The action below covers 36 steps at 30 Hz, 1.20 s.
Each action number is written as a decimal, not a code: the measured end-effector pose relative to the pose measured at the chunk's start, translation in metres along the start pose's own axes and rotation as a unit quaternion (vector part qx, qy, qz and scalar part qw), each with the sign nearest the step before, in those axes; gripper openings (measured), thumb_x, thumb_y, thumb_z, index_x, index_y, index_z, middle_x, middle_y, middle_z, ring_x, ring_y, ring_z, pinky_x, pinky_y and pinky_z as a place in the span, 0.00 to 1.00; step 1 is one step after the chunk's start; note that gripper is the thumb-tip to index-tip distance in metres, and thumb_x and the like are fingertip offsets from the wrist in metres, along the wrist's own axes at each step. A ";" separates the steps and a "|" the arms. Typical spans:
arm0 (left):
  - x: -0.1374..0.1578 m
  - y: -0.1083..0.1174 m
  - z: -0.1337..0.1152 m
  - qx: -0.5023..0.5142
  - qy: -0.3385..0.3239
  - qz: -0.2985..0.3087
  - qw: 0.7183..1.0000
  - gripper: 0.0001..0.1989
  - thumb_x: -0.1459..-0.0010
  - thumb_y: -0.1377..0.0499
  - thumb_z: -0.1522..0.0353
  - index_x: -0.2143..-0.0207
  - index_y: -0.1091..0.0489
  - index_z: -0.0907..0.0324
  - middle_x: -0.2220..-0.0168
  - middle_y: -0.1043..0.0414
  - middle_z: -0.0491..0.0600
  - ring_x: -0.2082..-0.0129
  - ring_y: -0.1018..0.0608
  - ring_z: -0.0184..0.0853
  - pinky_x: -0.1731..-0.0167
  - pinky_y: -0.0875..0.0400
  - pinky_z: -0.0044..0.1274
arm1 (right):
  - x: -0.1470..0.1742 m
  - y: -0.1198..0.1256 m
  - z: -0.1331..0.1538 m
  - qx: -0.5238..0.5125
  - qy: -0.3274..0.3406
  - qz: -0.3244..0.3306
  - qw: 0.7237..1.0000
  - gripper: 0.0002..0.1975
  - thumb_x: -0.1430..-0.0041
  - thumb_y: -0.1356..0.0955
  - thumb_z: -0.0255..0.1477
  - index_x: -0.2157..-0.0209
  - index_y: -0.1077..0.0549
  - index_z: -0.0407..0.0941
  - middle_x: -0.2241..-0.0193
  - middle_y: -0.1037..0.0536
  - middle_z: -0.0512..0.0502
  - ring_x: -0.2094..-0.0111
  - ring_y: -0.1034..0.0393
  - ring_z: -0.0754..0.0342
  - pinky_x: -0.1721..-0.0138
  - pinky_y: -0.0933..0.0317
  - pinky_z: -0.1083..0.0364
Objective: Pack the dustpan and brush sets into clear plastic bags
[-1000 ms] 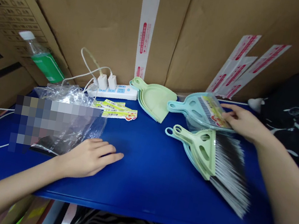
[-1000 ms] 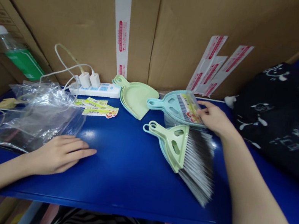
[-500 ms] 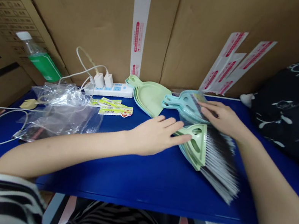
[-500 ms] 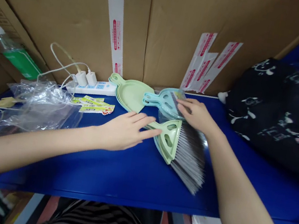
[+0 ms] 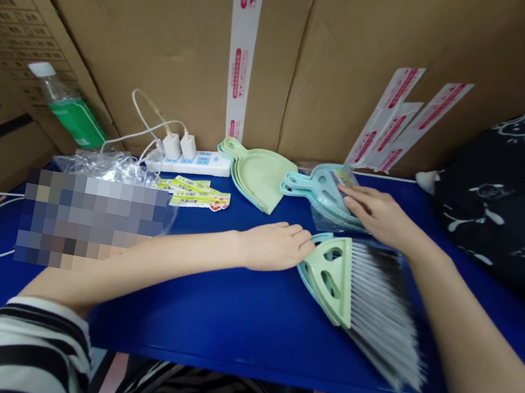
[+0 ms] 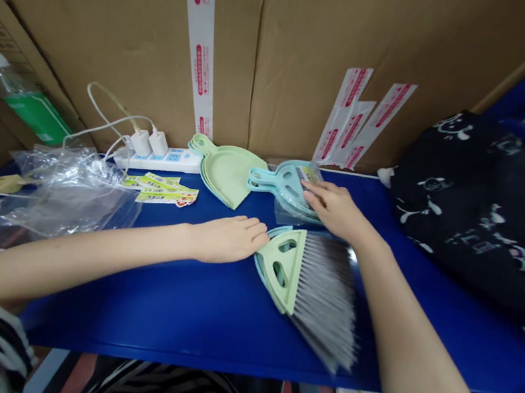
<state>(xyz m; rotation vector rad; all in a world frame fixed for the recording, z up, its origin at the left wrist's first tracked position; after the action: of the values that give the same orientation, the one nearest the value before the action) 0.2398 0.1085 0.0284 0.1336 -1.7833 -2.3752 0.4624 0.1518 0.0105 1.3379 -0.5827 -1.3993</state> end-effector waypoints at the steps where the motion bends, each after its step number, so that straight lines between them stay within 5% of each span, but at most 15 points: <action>1: 0.003 0.001 -0.001 0.002 0.001 0.004 1.000 0.11 0.34 0.54 0.77 0.60 0.33 0.66 0.64 0.28 0.55 0.63 0.26 0.37 0.66 0.33 0.26 | 0.000 0.000 0.002 0.000 0.002 -0.001 1.000 0.23 0.35 0.43 0.42 0.45 0.27 0.53 0.48 0.23 0.42 0.44 0.32 0.40 0.44 0.41 0.34; 10: 0.019 0.006 0.002 0.006 0.043 0.017 0.999 0.11 0.34 0.54 0.76 0.59 0.33 0.65 0.64 0.28 0.54 0.63 0.25 0.36 0.65 0.33 0.26 | 0.004 -0.015 0.014 -0.033 0.040 0.071 0.996 0.29 0.34 0.45 0.48 0.36 0.38 0.54 0.35 0.39 0.44 0.34 0.49 0.43 0.37 0.49 0.38; 15: 0.022 0.009 0.004 0.005 0.040 -0.008 0.999 0.09 0.33 0.51 0.73 0.58 0.32 0.65 0.64 0.27 0.53 0.64 0.23 0.36 0.65 0.33 0.27 | 0.005 -0.009 0.022 -0.025 0.061 0.045 0.997 0.29 0.35 0.43 0.49 0.37 0.37 0.54 0.36 0.37 0.44 0.34 0.50 0.42 0.37 0.49 0.36; 21: 0.022 0.016 0.011 -0.032 0.049 -0.007 0.998 0.11 0.33 0.53 0.75 0.62 0.31 0.65 0.67 0.26 0.52 0.66 0.23 0.36 0.64 0.34 0.27 | 0.006 0.016 0.071 -0.047 0.118 0.039 0.991 0.26 0.36 0.42 0.46 0.46 0.27 0.49 0.43 0.28 0.41 0.35 0.47 0.38 0.39 0.48 0.33; 26: 0.023 0.018 0.023 -0.048 0.061 -0.033 0.996 0.11 0.33 0.53 0.74 0.59 0.32 0.67 0.64 0.25 0.54 0.63 0.23 0.37 0.62 0.33 0.26 | 0.008 0.028 0.109 -0.105 0.156 0.096 0.978 0.22 0.36 0.41 0.47 0.61 0.22 0.49 0.61 0.20 0.39 0.54 0.31 0.40 0.52 0.37 0.39; 33: 0.031 0.019 0.043 0.011 0.073 -0.041 0.996 0.08 0.35 0.49 0.75 0.55 0.34 0.66 0.58 0.26 0.55 0.56 0.23 0.38 0.57 0.31 0.27 | 0.009 0.015 0.123 -0.116 0.134 0.151 0.973 0.22 0.36 0.44 0.48 0.69 0.33 0.46 0.72 0.27 0.43 0.69 0.32 0.47 0.63 0.39 0.47; 36: 0.038 0.023 0.061 0.022 0.110 -0.068 0.991 0.17 0.37 0.44 0.69 0.48 0.37 0.68 0.53 0.27 0.58 0.52 0.24 0.41 0.55 0.30 0.29 | 0.009 0.013 0.124 -0.114 0.117 0.163 0.973 0.20 0.35 0.45 0.46 0.75 0.40 0.48 0.76 0.32 0.47 0.74 0.35 0.50 0.70 0.43 0.52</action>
<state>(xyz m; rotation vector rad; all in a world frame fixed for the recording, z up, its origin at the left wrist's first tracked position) 0.1936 0.1529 0.0685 0.5175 -1.7733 -2.3039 0.3549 0.1011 0.0500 1.1415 -0.4454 -0.9918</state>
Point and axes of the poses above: each hand's wrist, its own x-axis away from the middle knuckle, its own y-axis out of the back of the hand, z = x × y, the point moved 3 cm from there along -x, towards the middle knuckle
